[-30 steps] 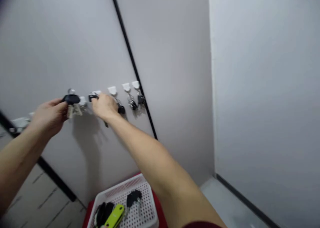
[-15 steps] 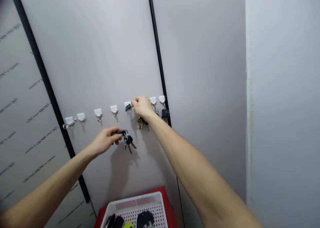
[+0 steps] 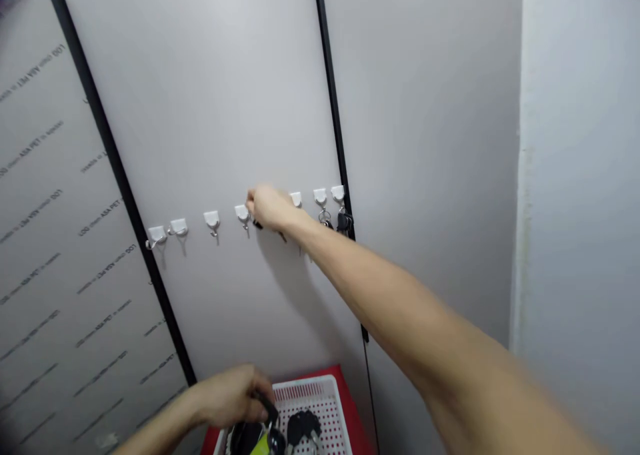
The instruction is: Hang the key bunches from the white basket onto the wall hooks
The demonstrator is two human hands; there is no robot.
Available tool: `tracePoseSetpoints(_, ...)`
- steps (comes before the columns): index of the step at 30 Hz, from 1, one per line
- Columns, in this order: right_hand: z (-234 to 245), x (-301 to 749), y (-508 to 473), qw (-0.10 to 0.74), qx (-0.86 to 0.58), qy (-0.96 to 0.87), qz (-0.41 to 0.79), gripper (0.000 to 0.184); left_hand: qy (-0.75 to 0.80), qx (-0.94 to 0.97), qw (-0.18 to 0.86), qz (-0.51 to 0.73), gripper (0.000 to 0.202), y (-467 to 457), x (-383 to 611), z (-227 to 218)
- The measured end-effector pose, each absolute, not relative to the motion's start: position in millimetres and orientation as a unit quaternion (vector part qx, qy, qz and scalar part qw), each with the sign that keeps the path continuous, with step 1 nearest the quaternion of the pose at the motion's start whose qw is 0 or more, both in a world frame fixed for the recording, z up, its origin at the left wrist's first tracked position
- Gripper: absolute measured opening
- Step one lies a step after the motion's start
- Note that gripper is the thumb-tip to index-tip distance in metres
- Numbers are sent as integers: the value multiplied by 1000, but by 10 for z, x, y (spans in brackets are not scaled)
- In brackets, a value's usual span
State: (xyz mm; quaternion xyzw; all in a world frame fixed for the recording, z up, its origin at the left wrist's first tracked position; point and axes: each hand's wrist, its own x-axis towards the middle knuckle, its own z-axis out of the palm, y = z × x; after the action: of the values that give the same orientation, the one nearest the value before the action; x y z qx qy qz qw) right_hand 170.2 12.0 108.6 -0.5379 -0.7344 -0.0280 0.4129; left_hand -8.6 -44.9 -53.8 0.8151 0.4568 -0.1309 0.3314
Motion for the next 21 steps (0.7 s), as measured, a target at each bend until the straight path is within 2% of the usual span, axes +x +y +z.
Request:
tracePoseSetpoints(2, 696, 1630, 6, 372, -488, -788, 40, 19, 469, 803, 338, -144, 26, -517, -137, -748)
tracePoseSetpoints(6, -445, 1437, -289, 265, -469, -812, 227, 23, 496, 793, 335, -114, 27, -542, -242, -1081)
tracePoseSetpoints(8, -934, 1369, -417, 244, -475, -801, 270, 24, 513, 800, 290, -111, 26, -502, -267, -1128)
tracePoseSetpoints(10, -1183, 1381, -484, 249, -475, -794, 286, 23, 522, 807, 256, -99, 25, -431, -244, -1058)
tracePoseSetpoints(13, -1030, 1607, -436, 372, -505, -737, 253, 24, 509, 825, 246, 16, 26, -278, -82, -746)
tracePoseSetpoints(15, -696, 1857, -330, 504, -551, -640, 180, 27, 496, 823, 240, 136, 30, -154, 120, -456)
tracePoseSetpoints(17, -343, 2097, -205, 601, -582, -541, 83, 31, 487, 808, 223, 247, 35, -23, 388, -170)
tracePoseSetpoints(19, -81, 2254, -92, 623, -602, -498, 25, 35, 483, 774, 225, 343, 39, 101, 692, 52)
tracePoseSetpoints(21, 55, 2307, -14, 590, -632, -503, 1, 38, 474, 748, 243, 395, 41, 214, 986, 179)
